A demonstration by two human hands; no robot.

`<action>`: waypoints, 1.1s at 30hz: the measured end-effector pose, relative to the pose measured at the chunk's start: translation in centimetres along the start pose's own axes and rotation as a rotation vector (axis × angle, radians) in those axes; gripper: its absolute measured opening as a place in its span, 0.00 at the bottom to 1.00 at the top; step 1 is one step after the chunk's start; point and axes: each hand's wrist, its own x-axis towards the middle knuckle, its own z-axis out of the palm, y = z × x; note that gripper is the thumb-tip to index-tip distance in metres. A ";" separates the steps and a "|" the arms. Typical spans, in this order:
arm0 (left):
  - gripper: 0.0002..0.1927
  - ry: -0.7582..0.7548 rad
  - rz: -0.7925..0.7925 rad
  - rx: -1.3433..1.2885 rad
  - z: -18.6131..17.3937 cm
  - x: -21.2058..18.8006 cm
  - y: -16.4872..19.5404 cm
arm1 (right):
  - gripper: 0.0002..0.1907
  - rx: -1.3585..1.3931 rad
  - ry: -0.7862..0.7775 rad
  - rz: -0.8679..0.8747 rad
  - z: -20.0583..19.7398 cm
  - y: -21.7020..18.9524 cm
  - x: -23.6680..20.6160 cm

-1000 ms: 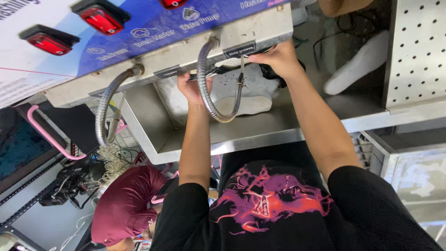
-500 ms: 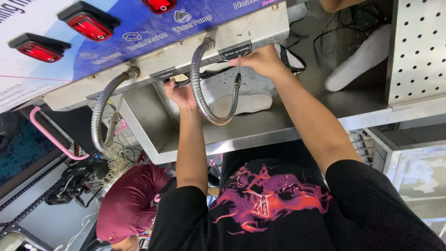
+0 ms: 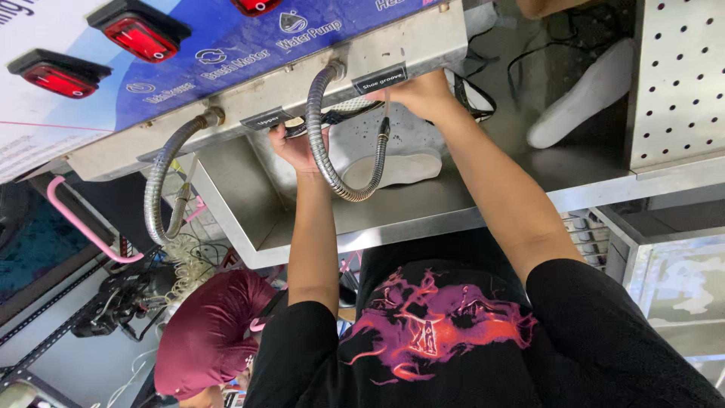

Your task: The person uses a handheld spray nozzle to rinse a black and white sneaker under a shoe washing machine. They rotate the shoe to spray water on the sole, sides, and interior, then place it in the sink basin.

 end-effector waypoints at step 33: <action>0.30 0.052 -0.016 -0.176 2.4 0.3 -3.8 | 0.28 -0.233 0.173 -0.100 -1.1 -0.7 -0.3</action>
